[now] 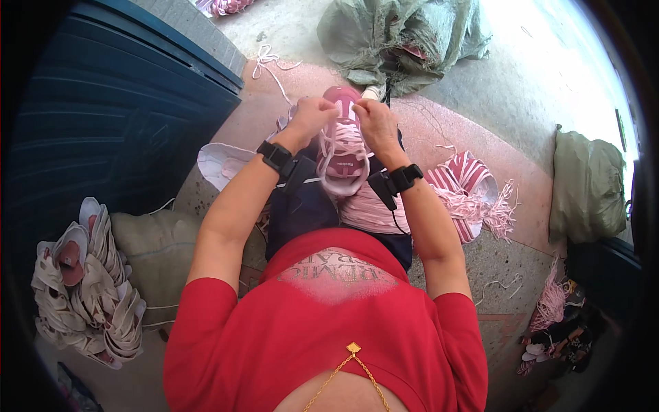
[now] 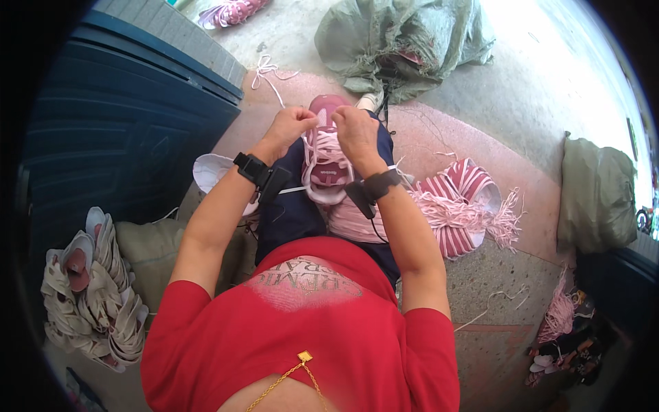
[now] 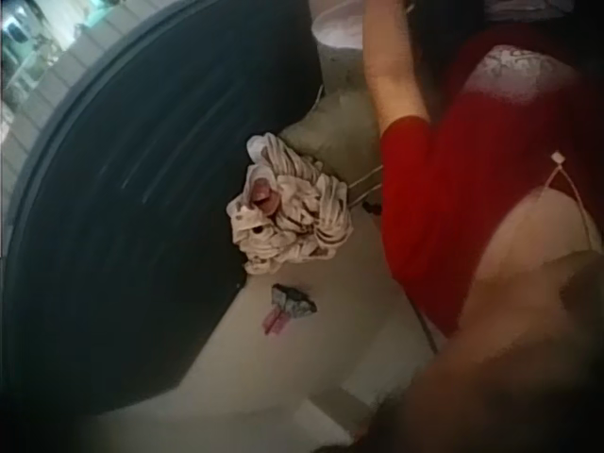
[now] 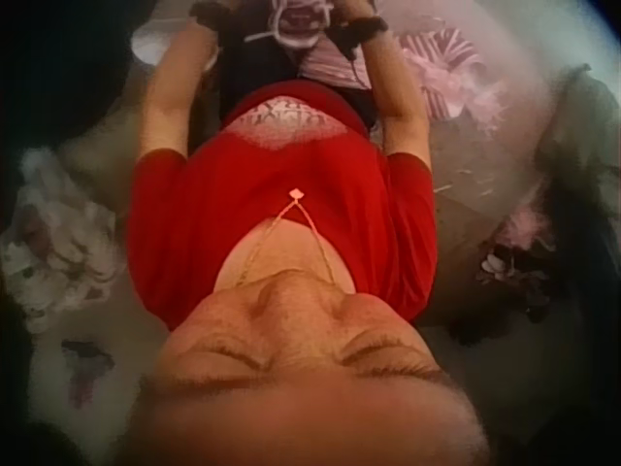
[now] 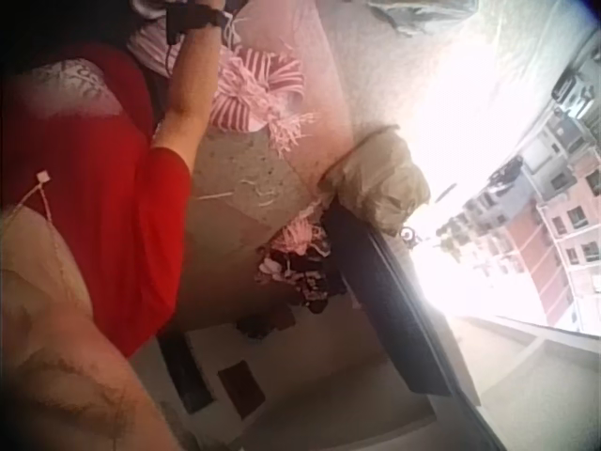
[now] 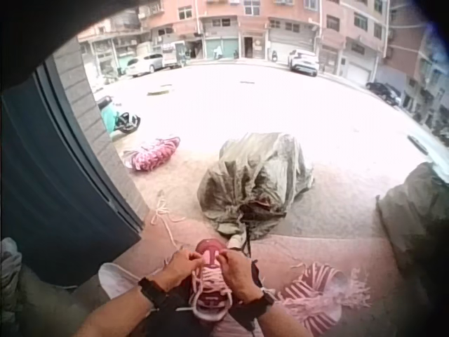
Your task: The person sits on the floor and laces a pink sneaker using a long pink shoelace. They repeatedly thread the lace through the eyelets, pull it tight, and adjust the tension to secure the shoe.
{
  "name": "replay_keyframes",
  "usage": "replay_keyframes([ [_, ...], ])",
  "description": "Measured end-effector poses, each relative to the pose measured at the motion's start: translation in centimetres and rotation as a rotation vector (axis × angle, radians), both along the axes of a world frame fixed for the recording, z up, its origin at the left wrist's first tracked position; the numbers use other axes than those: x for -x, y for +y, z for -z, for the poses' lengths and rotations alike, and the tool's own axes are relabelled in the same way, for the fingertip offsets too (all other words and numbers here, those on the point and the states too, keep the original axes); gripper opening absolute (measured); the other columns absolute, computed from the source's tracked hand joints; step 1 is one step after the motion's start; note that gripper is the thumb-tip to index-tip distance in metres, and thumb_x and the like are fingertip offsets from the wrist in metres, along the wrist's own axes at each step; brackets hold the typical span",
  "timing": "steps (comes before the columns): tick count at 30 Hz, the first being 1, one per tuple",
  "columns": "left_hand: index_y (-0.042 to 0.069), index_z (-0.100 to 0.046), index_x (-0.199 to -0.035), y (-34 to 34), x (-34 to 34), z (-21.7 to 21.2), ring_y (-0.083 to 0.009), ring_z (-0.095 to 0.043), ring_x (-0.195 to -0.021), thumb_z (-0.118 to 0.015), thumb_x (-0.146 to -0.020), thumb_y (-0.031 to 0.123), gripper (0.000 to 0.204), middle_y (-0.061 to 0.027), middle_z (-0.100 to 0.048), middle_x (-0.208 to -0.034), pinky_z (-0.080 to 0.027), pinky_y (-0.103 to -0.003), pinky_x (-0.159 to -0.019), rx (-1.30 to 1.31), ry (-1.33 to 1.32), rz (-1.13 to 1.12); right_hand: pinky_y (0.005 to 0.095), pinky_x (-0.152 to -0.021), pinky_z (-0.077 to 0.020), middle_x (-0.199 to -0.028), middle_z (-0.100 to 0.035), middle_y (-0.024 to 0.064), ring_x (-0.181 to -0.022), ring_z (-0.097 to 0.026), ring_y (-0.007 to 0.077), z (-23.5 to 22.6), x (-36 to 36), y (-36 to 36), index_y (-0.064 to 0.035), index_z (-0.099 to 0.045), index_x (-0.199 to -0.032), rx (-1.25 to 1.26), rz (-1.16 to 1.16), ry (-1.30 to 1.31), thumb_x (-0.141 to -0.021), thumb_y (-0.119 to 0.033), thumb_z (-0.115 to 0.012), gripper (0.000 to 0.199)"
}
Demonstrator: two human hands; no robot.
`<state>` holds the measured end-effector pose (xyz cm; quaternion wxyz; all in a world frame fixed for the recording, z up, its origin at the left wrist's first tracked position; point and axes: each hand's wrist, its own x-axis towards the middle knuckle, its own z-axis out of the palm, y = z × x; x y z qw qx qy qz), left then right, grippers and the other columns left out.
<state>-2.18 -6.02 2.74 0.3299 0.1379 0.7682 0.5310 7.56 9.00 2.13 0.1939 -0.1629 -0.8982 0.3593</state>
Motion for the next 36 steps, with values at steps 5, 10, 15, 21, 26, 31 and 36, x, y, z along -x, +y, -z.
replay_keyframes([
  [5,0.003,-0.068,-0.089,-14.4,4.4,4.7,-0.0243,-0.066,-0.074,-0.060,-0.080,0.016,0.018,-0.0145,-0.067,-0.080,-0.050,-0.034,-0.066,0.388,0.587,-0.155,0.0416,-0.076,-0.0462,-0.088,-0.066,0.0141,-0.089,-0.060,0.0323,2.6,-5.4,5.2,-0.0070,-0.066,-0.095,0.152,0.056,-0.180,-0.083,-0.014,-0.059,0.016],
  [10,0.005,-0.067,-0.089,-33.2,5.0,6.4,-0.0288,-0.064,-0.080,-0.061,-0.082,0.021,0.019,-0.0141,-0.067,-0.086,-0.049,-0.035,-0.073,0.766,0.673,-0.428,0.0420,-0.086,-0.0418,-0.101,-0.063,0.0076,-0.103,-0.054,0.0278,2.9,-12.2,4.9,-0.0099,-0.068,-0.097,-0.156,-0.288,-0.245,-0.076,-0.011,-0.063,0.022],
  [15,-0.001,-0.065,-0.097,-37.7,4.1,8.4,-0.0166,-0.060,-0.077,-0.062,-0.086,0.037,0.040,-0.0101,-0.067,-0.086,-0.047,-0.031,-0.071,0.557,0.192,-0.660,0.0408,-0.088,-0.0378,-0.097,-0.061,0.0060,-0.102,-0.053,0.0236,0.7,-12.3,3.2,-0.0093,-0.064,-0.090,-0.439,-0.374,-0.211,-0.075,-0.015,-0.065,0.016],
  [21,-0.002,-0.062,-0.104,-31.1,4.2,10.4,-0.0293,-0.063,-0.084,-0.068,-0.079,0.041,0.050,-0.0175,-0.066,-0.091,-0.047,-0.038,-0.078,0.669,0.302,-0.433,0.0385,-0.072,-0.0415,-0.082,-0.056,0.0118,-0.076,-0.054,0.0304,-5.3,-12.2,8.5,-0.0058,-0.055,-0.083,-0.524,-0.253,0.053,-0.075,0.004,-0.050,0.014],
  [26,-0.002,-0.058,-0.105,-30.3,3.6,8.7,-0.0371,-0.060,-0.095,-0.073,-0.073,0.031,0.049,-0.0228,-0.062,-0.103,-0.047,-0.042,-0.083,0.885,0.731,-0.566,0.0366,-0.069,-0.0481,-0.081,-0.055,0.0103,-0.069,-0.050,0.0208,-18.5,-23.1,22.7,-0.0023,-0.052,-0.080,0.203,0.381,0.748,-0.083,0.006,-0.051,0.009],
  [31,-0.002,-0.063,-0.092,-33.2,3.1,8.0,-0.0176,-0.062,-0.071,-0.071,-0.076,0.021,0.030,-0.0095,-0.065,-0.082,-0.049,-0.032,-0.063,0.443,0.046,-0.653,0.0309,-0.060,-0.0479,-0.098,-0.058,0.0177,-0.059,-0.046,0.0148,-18.0,-37.0,30.0,-0.0048,-0.040,-0.108,0.598,0.804,0.873,-0.090,0.002,-0.048,0.020],
  [36,-0.003,-0.061,-0.094,-32.2,2.4,7.8,-0.0216,-0.065,-0.063,-0.067,-0.077,0.023,0.031,-0.0139,-0.065,-0.078,-0.050,-0.034,-0.052,0.517,0.138,-0.639,0.0224,-0.040,-0.0294,-0.066,-0.051,-0.0030,-0.043,-0.033,0.0078,-5.8,-31.5,19.1,-0.0106,-0.052,-0.095,1.128,0.791,0.287,-0.095,-0.018,-0.048,0.009],
])
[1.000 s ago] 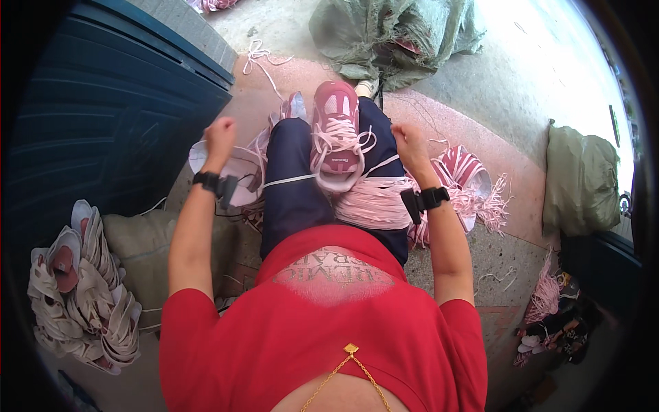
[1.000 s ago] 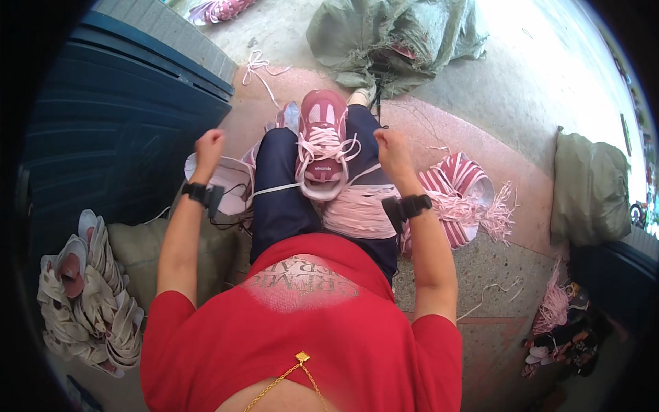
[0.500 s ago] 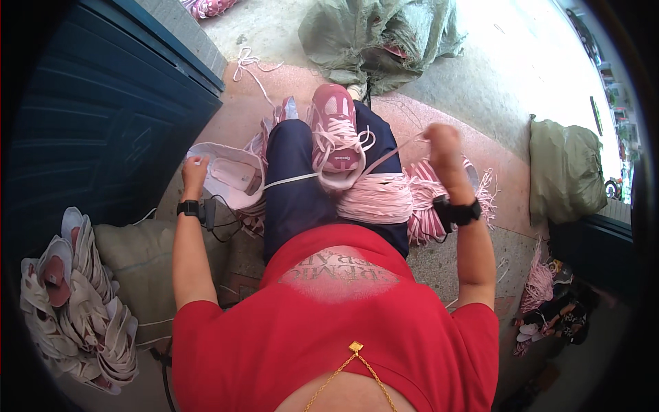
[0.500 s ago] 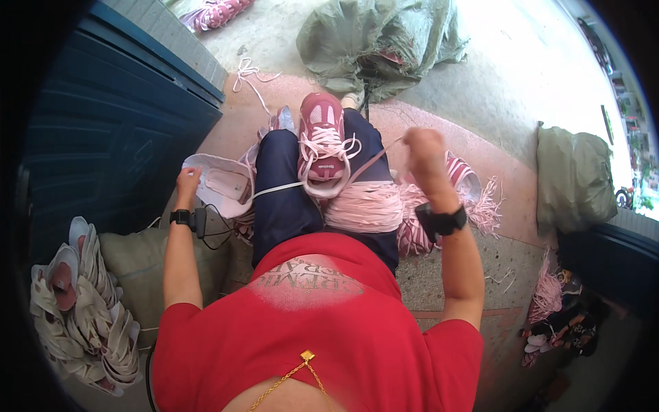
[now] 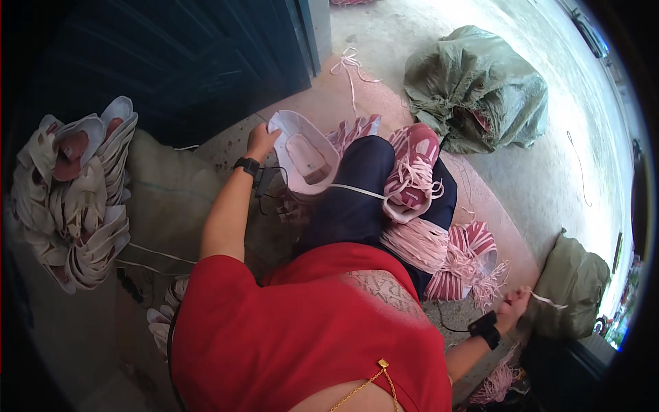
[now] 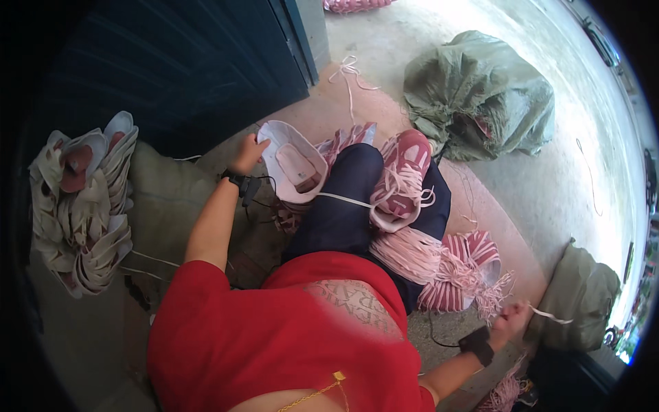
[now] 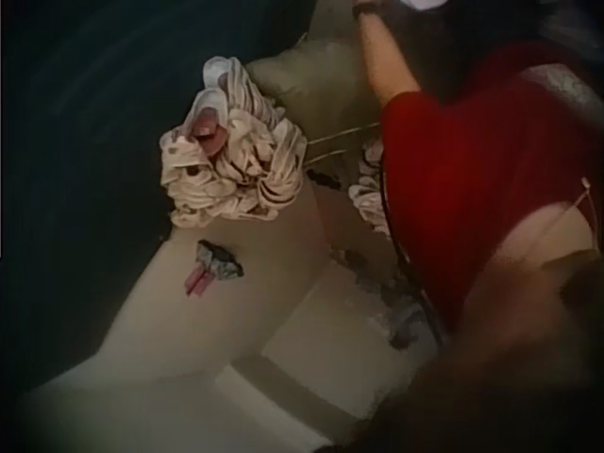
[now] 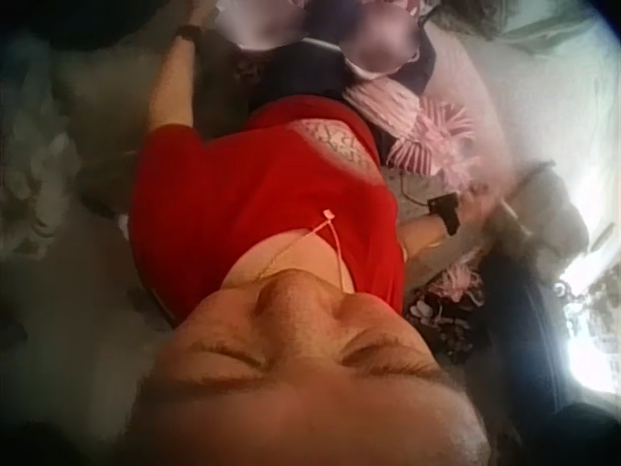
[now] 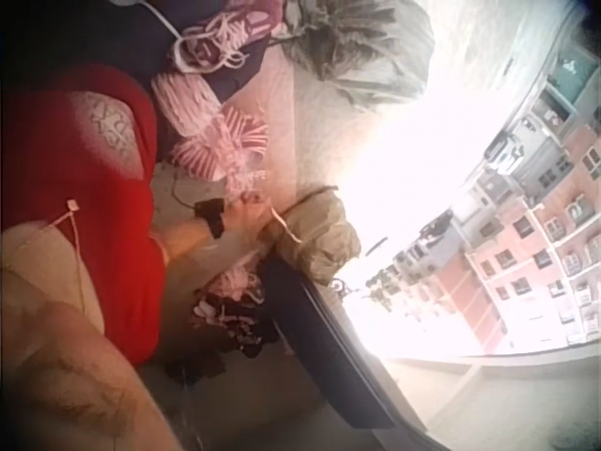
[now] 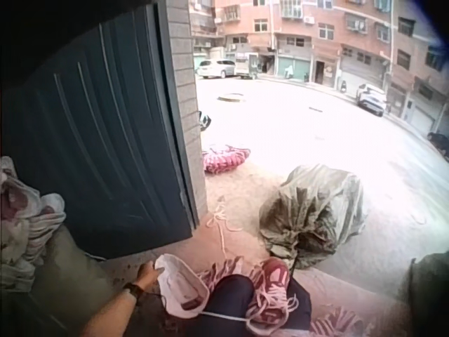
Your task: The person sits on the floor and laces a pink sneaker using a long pink shoelace. They repeatedly thread the lace through the eyelets, pull it tight, and adjust the tension to secure the shoe.
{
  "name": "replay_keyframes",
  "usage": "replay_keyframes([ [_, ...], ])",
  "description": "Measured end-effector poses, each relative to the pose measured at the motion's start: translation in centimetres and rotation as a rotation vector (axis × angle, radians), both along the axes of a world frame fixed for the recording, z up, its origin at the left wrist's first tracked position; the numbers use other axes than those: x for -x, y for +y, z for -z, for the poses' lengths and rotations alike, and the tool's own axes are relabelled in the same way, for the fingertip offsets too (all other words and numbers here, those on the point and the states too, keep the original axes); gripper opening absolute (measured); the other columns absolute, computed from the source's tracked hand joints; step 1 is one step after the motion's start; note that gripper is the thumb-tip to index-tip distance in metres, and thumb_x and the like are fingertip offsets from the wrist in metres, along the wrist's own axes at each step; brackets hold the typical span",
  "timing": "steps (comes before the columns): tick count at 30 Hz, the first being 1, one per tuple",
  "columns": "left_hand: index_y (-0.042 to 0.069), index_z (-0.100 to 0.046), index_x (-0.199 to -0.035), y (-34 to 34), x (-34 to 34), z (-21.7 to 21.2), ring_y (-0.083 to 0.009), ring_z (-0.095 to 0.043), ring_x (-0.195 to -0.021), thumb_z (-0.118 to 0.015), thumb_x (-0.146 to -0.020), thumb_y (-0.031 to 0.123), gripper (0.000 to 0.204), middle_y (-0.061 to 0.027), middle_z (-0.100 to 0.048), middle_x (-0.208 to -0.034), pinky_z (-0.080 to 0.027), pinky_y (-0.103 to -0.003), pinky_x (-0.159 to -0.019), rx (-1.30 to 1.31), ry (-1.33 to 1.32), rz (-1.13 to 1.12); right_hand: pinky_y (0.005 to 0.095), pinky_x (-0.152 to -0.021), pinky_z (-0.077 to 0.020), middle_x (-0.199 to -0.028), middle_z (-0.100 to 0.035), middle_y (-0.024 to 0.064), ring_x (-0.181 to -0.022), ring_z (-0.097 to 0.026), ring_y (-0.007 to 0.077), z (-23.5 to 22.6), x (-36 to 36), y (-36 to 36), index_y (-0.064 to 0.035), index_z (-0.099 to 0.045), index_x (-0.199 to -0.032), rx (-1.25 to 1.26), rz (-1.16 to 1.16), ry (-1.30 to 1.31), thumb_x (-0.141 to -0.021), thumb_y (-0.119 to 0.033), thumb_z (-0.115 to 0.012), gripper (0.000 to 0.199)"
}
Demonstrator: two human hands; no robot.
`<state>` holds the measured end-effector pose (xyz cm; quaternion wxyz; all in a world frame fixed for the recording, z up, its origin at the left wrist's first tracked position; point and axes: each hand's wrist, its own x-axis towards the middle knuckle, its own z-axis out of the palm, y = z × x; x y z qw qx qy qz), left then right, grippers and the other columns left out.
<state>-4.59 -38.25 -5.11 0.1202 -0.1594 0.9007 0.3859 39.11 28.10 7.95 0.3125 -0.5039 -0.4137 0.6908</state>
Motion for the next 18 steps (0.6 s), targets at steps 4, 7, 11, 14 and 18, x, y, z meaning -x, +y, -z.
replay_keyframes([
  [4,0.000,-0.060,-0.104,3.2,2.1,-5.3,-0.0299,-0.066,-0.084,-0.060,-0.073,0.012,0.033,-0.0182,-0.067,-0.093,-0.051,-0.036,-0.072,0.191,0.269,0.105,0.0202,-0.035,-0.0239,-0.058,-0.041,-0.0059,-0.042,-0.032,0.0030,3.5,11.1,-13.1,-0.0134,-0.055,-0.088,0.166,-0.509,-0.178,-0.092,-0.024,-0.057,0.012],
  [7,0.003,-0.059,-0.112,5.1,4.3,-14.3,-0.0296,-0.066,-0.086,-0.056,-0.071,0.008,0.041,-0.0184,-0.067,-0.096,-0.050,-0.036,-0.077,0.002,0.436,0.098,0.0174,-0.037,-0.0254,-0.065,-0.046,-0.0057,-0.044,-0.034,0.0013,0.8,18.1,-19.9,-0.0128,-0.054,-0.085,0.191,-0.840,0.005,-0.091,-0.021,-0.058,0.011],
  [11,0.004,-0.053,-0.120,11.7,0.2,-24.4,-0.0094,-0.053,-0.049,-0.056,-0.075,0.003,0.045,-0.0072,-0.058,-0.057,-0.042,-0.027,-0.048,-0.106,0.718,0.429,0.0223,-0.050,-0.0410,-0.084,-0.059,-0.0007,-0.056,-0.048,0.0073,-2.4,25.7,-29.4,-0.0020,-0.057,-0.098,-0.496,-1.277,0.072,-0.081,-0.020,-0.068,0.027],
  [14,0.007,-0.053,-0.120,17.0,-4.4,-27.9,-0.0095,-0.051,-0.049,-0.062,-0.076,0.006,0.045,-0.0083,-0.052,-0.052,-0.040,-0.028,-0.049,-0.201,0.788,0.614,0.0401,-0.059,-0.0490,-0.095,-0.062,0.0159,-0.064,-0.061,0.0329,-2.3,28.5,-35.7,-0.0025,-0.056,-0.101,-1.369,-1.285,0.066,-0.080,-0.030,-0.068,0.037],
  [18,0.004,-0.046,-0.126,17.6,-5.5,-25.8,-0.0082,-0.056,-0.061,-0.060,-0.084,0.008,0.045,-0.0040,-0.060,-0.066,-0.044,-0.024,-0.056,-0.599,0.487,0.852,0.0442,-0.053,-0.0464,-0.077,-0.063,0.0209,-0.068,-0.063,0.0364,-0.4,31.1,-36.2,0.0008,-0.061,-0.093,-1.096,-1.272,-0.007,-0.084,-0.028,-0.062,0.030],
])
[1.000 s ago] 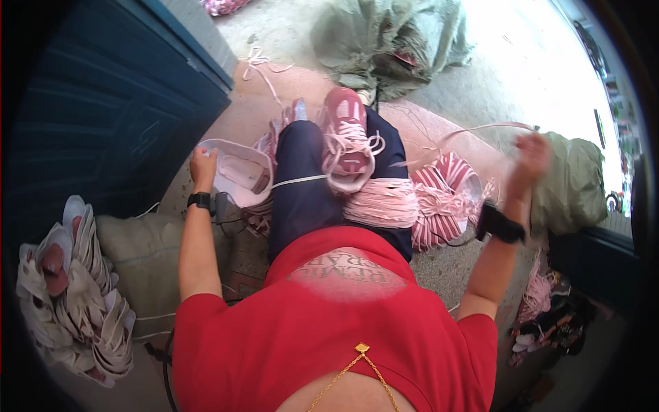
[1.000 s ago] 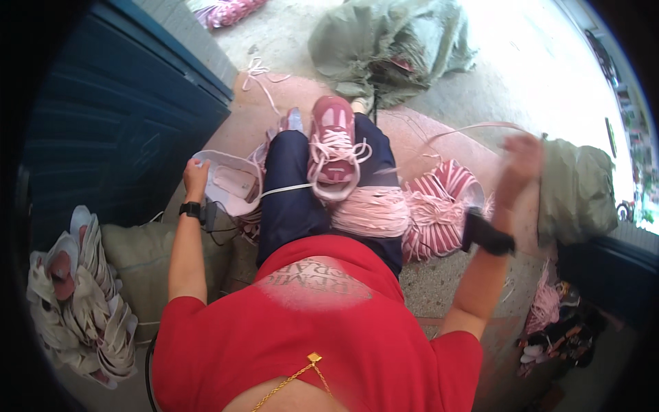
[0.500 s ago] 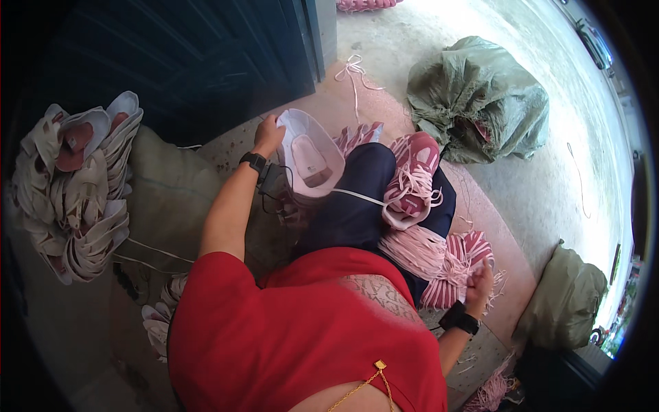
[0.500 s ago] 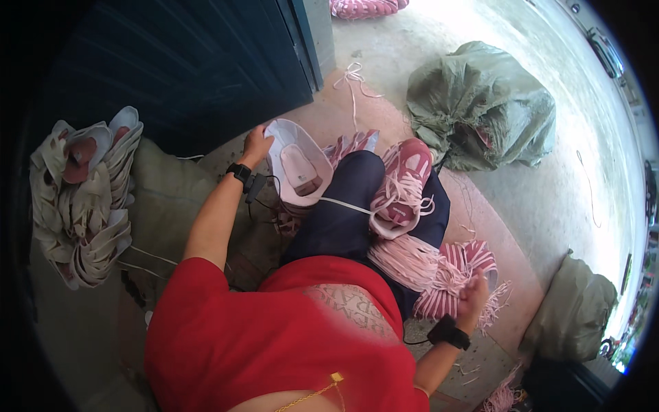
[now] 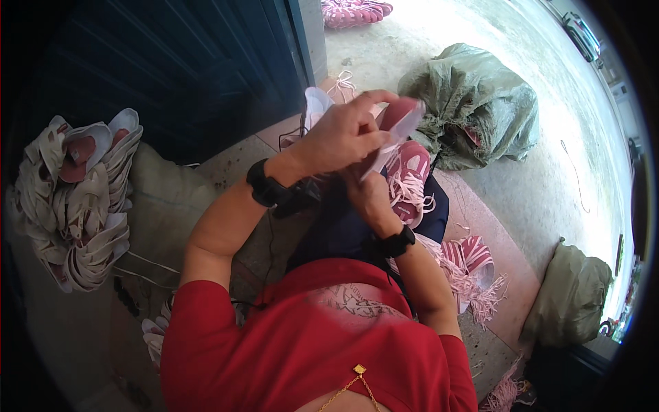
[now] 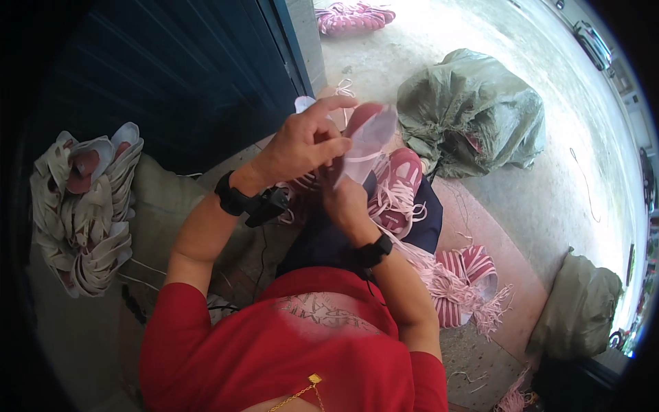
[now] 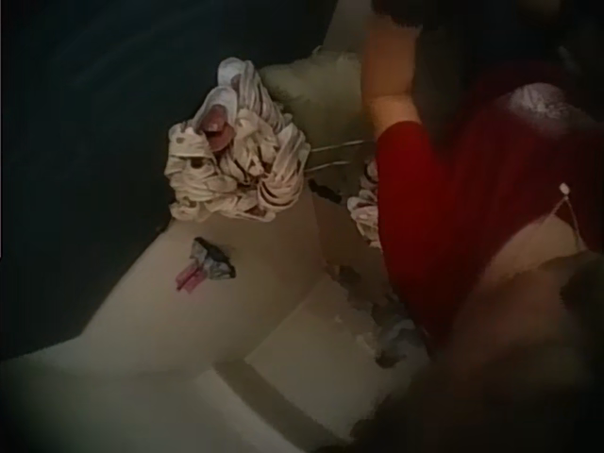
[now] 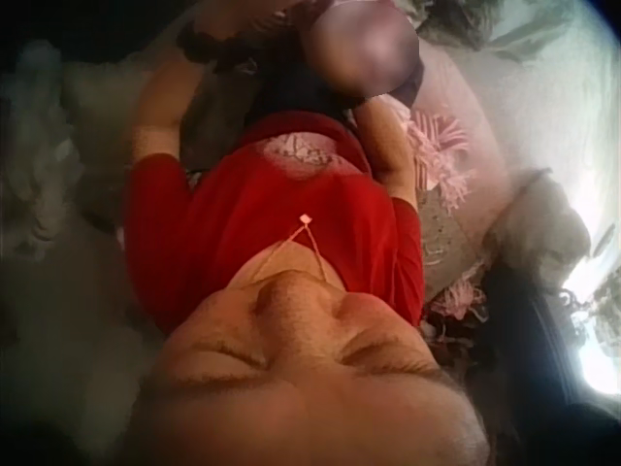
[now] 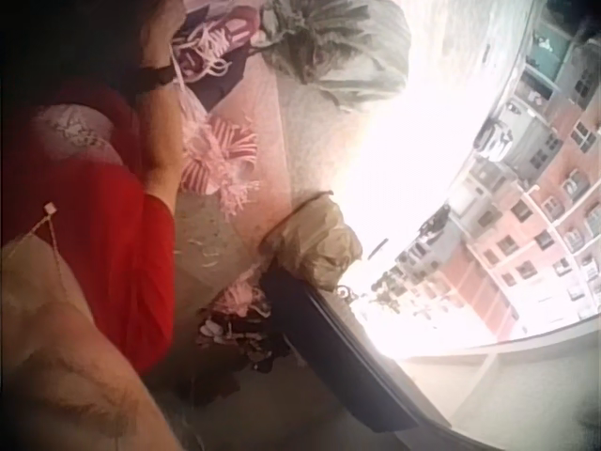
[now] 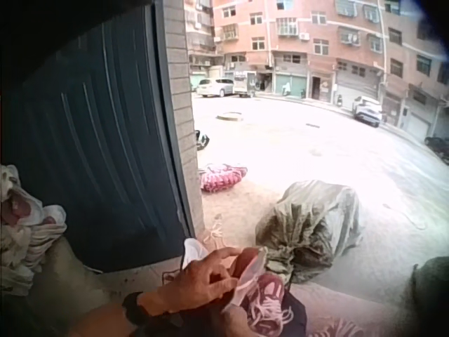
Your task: The person sits on the floor and laces a pink sneaker using a long pink shoelace. They repeatedly thread the lace through the eyelets, pull it tight, and adjust the tension to secure the shoe.
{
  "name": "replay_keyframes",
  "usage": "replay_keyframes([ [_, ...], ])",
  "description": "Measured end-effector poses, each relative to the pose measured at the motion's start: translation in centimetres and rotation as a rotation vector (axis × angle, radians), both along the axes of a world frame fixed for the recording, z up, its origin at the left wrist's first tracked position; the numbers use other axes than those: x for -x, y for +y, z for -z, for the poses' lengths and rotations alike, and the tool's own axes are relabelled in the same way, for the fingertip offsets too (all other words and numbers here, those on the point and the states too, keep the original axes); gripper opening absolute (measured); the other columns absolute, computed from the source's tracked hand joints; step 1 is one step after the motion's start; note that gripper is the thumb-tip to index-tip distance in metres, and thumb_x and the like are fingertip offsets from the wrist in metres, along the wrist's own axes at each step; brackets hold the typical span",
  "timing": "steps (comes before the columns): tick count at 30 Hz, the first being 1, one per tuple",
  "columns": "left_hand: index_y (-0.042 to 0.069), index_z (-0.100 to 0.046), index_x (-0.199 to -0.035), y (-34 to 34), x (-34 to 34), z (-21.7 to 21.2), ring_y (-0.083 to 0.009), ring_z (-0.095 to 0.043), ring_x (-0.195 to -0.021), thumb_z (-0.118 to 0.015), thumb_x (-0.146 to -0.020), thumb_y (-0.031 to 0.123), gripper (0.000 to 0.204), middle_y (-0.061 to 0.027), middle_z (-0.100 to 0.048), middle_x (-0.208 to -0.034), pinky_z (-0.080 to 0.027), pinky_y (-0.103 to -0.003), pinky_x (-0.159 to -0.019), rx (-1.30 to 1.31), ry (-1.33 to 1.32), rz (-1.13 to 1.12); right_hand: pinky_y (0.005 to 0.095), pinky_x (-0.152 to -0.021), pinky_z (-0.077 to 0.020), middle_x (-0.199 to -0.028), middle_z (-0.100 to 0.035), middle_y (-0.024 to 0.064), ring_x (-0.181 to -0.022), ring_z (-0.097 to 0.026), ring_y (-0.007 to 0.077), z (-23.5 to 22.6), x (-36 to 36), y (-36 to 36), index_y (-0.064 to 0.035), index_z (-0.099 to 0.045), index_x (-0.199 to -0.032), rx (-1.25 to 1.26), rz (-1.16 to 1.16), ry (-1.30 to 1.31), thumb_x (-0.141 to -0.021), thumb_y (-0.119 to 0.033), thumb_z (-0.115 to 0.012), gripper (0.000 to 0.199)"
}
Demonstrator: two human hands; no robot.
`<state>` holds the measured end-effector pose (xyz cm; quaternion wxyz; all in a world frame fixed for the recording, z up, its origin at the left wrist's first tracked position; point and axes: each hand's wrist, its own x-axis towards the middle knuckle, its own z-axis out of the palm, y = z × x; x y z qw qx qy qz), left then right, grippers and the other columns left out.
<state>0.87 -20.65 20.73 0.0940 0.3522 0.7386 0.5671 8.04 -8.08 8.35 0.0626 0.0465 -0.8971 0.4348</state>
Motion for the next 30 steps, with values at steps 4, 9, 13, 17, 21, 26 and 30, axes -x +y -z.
replay_keyframes([
  [4,0.000,-0.043,-0.126,-4.8,3.7,9.3,-0.0119,-0.060,-0.081,-0.053,-0.091,0.014,0.039,-0.0062,-0.063,-0.091,-0.047,-0.023,-0.070,0.022,-0.584,-0.305,0.0323,-0.062,-0.0491,-0.081,-0.067,0.0098,-0.072,-0.063,0.0154,1.0,-0.5,6.0,0.0050,-0.063,-0.097,0.825,0.222,-0.268,-0.087,-0.018,-0.061,0.025],
  [9,0.001,-0.049,-0.119,-3.5,0.7,24.4,-0.0099,-0.059,-0.081,-0.050,-0.093,0.021,0.033,-0.0061,-0.063,-0.090,-0.046,-0.023,-0.070,0.020,-0.679,-0.289,0.0279,-0.073,-0.0488,-0.100,-0.063,0.0065,-0.086,-0.060,0.0137,2.2,-2.4,7.9,0.0016,-0.056,-0.114,0.910,0.049,-0.336,-0.086,-0.013,-0.063,0.033],
  [13,0.002,-0.058,-0.110,-3.5,-1.0,26.7,-0.0059,-0.055,-0.073,-0.053,-0.093,0.024,0.028,-0.0030,-0.061,-0.086,-0.045,-0.021,-0.065,0.300,-0.553,-0.196,0.0277,-0.075,-0.0486,-0.102,-0.062,0.0053,-0.089,-0.059,0.0137,3.0,-2.8,8.3,0.0009,-0.055,-0.116,0.998,0.127,-0.396,-0.086,-0.015,-0.064,0.035],
  [17,0.003,-0.060,-0.107,-6.1,0.4,18.9,-0.0038,-0.048,-0.060,-0.060,-0.089,0.017,0.023,0.0023,-0.059,-0.077,-0.044,-0.022,-0.056,0.336,-0.508,-0.212,0.0288,-0.078,-0.0492,-0.104,-0.062,0.0055,-0.091,-0.060,0.0151,3.1,-4.6,9.9,-0.0005,-0.053,-0.118,1.186,0.074,-0.467,-0.086,-0.015,-0.064,0.037],
  [21,0.006,-0.057,-0.114,-4.2,-1.8,11.1,-0.0078,-0.051,-0.066,-0.065,-0.084,0.012,0.031,-0.0007,-0.061,-0.084,-0.046,-0.023,-0.062,0.425,-0.300,-0.053,0.0181,-0.040,-0.0345,-0.088,-0.063,0.0002,-0.055,-0.051,0.0043,3.0,-7.7,13.2,-0.0060,-0.053,-0.112,1.380,0.057,-0.527,-0.086,-0.021,-0.066,0.033],
  [26,0.006,-0.056,-0.113,4.9,-6.8,11.1,-0.0249,-0.061,-0.073,-0.067,-0.078,0.010,0.038,-0.0071,-0.064,-0.083,-0.049,-0.035,-0.065,0.169,0.218,0.394,0.0199,-0.041,-0.0369,-0.082,-0.060,0.0028,-0.057,-0.054,0.0077,5.2,-8.3,17.6,-0.0083,-0.056,-0.106,1.587,0.356,-0.476,-0.094,-0.028,-0.052,0.023],
  [30,0.006,-0.057,-0.107,8.5,-8.7,11.9,-0.0356,-0.060,-0.086,-0.066,-0.074,0.011,0.034,-0.0130,-0.063,-0.093,-0.048,-0.042,-0.070,0.596,0.358,0.347,0.0255,-0.034,-0.0216,-0.061,-0.044,-0.0003,-0.039,-0.025,0.0080,6.4,-12.0,21.3,-0.0060,-0.054,-0.090,1.511,0.834,-0.225,-0.097,-0.034,-0.042,0.031],
])
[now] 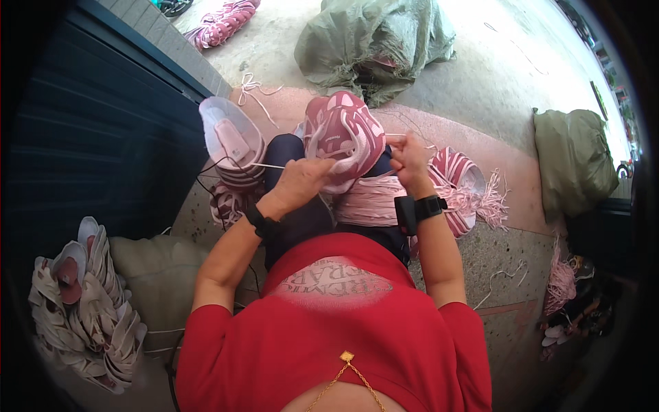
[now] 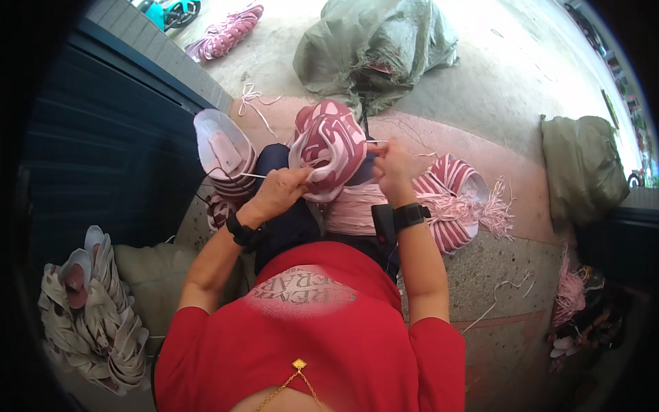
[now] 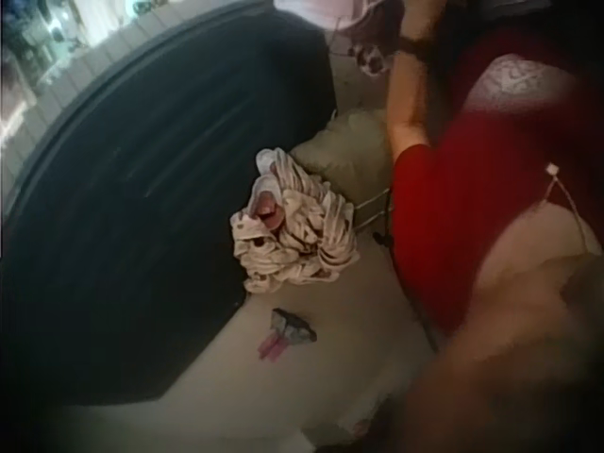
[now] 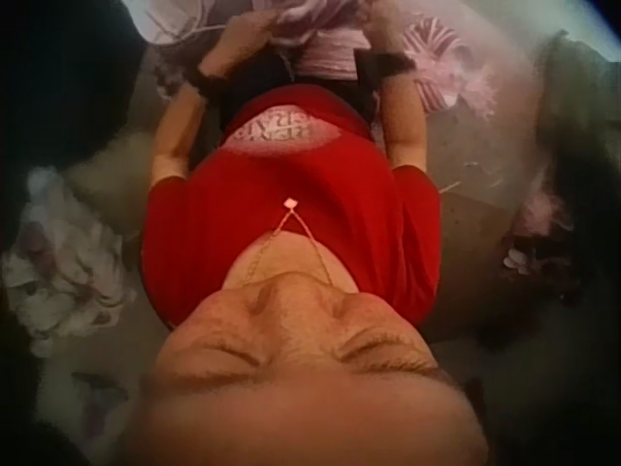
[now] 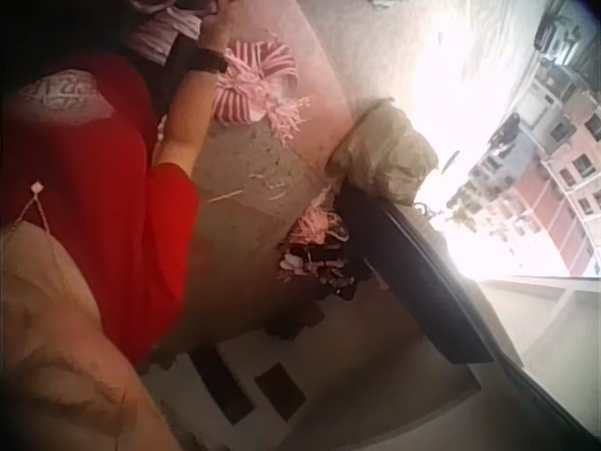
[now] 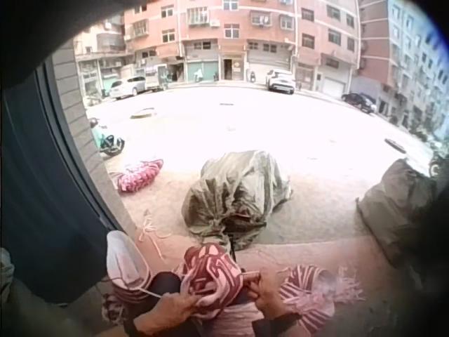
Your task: The person sits on the floor and laces a pink sneaker using a long pink shoelace. They repeatedly thread the lace through the eyelets, pull it tight, and adjust the tension to secure the shoe.
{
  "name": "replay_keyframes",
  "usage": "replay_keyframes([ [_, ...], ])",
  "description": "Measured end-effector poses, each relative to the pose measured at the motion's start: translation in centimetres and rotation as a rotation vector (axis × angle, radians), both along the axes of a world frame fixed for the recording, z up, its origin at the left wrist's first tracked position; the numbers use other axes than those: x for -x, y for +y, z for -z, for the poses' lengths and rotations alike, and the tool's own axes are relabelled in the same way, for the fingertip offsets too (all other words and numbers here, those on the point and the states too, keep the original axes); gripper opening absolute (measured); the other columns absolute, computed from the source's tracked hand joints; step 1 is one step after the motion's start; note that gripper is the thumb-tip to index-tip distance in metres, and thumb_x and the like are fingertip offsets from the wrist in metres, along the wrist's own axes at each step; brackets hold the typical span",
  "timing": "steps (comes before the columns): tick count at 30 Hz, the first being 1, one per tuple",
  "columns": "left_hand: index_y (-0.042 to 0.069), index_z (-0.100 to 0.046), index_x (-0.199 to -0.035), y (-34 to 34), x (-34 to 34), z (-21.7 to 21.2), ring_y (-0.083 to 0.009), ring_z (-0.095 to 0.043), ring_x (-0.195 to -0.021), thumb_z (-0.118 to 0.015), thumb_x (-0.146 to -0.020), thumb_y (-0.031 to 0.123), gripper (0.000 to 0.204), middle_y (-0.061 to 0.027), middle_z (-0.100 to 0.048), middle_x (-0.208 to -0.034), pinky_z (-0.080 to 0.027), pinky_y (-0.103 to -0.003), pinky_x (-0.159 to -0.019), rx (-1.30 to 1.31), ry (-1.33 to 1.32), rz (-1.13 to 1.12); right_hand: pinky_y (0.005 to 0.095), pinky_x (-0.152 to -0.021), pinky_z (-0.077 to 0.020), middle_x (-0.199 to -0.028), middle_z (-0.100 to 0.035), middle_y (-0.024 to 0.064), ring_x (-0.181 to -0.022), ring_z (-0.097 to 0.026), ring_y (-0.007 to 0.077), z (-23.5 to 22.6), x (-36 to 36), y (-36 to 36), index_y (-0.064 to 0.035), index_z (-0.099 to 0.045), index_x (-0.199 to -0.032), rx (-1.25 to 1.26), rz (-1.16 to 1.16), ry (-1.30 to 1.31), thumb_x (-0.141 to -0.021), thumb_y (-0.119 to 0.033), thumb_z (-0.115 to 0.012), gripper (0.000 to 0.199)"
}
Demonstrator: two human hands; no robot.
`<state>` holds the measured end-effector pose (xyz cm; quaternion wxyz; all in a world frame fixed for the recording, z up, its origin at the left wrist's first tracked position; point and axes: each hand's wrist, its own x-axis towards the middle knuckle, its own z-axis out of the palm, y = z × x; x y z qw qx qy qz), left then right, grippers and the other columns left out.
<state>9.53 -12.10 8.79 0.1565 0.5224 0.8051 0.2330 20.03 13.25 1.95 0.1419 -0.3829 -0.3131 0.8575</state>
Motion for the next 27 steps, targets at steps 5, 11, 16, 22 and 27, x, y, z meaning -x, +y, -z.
replay_keyframes([
  [5,0.009,-0.057,-0.101,-0.9,-2.4,-0.9,-0.0313,-0.061,-0.072,-0.066,-0.074,0.013,0.029,-0.0104,-0.062,-0.084,-0.046,-0.042,-0.061,-0.075,0.197,-0.012,0.0231,-0.039,-0.0316,-0.072,-0.055,0.0064,-0.043,-0.033,0.0088,-3.9,-13.5,11.0,-0.0030,-0.053,-0.085,-0.069,0.722,0.356,-0.096,-0.027,-0.040,0.029],
  [11,0.014,-0.057,-0.106,-0.4,-6.2,2.8,-0.0256,-0.061,-0.068,-0.067,-0.075,0.018,0.032,-0.0096,-0.059,-0.076,-0.048,-0.040,-0.059,0.165,0.334,0.090,0.0339,-0.073,-0.0544,-0.095,-0.064,0.0156,-0.082,-0.064,0.0236,1.0,-11.9,3.5,0.0023,-0.052,-0.097,0.210,0.207,0.147,-0.099,-0.026,-0.040,0.031],
  [16,0.026,-0.057,-0.116,-0.8,-6.1,5.3,-0.0250,-0.061,-0.066,-0.062,-0.078,0.021,0.038,-0.0064,-0.058,-0.074,-0.050,-0.039,-0.053,0.297,0.412,0.017,0.0294,-0.064,-0.0526,-0.093,-0.063,0.0113,-0.079,-0.063,0.0182,2.6,-6.3,-6.8,-0.0045,-0.052,-0.103,0.189,-0.176,-0.002,-0.096,-0.021,-0.045,0.019],
  [22,0.031,-0.054,-0.122,0.8,-5.2,6.0,-0.0317,-0.061,-0.073,-0.060,-0.078,0.019,0.046,-0.0072,-0.061,-0.092,-0.052,-0.040,-0.056,0.206,0.304,-0.090,0.0163,-0.035,-0.0205,-0.069,-0.047,-0.0046,-0.043,-0.032,0.0015,-1.7,-4.2,-6.5,-0.0041,-0.054,-0.113,-0.035,-0.351,-0.038,-0.095,-0.023,-0.050,0.026],
  [27,0.026,-0.059,-0.113,0.1,-4.8,6.1,-0.0331,-0.061,-0.082,-0.062,-0.078,0.021,0.036,-0.0059,-0.062,-0.100,-0.053,-0.043,-0.061,0.257,0.265,-0.100,0.0198,-0.049,-0.0320,-0.074,-0.053,-0.0013,-0.058,-0.043,0.0044,-1.2,-2.5,-7.0,-0.0006,-0.057,-0.105,-0.445,-0.477,-0.023,-0.092,-0.023,-0.056,0.026],
])
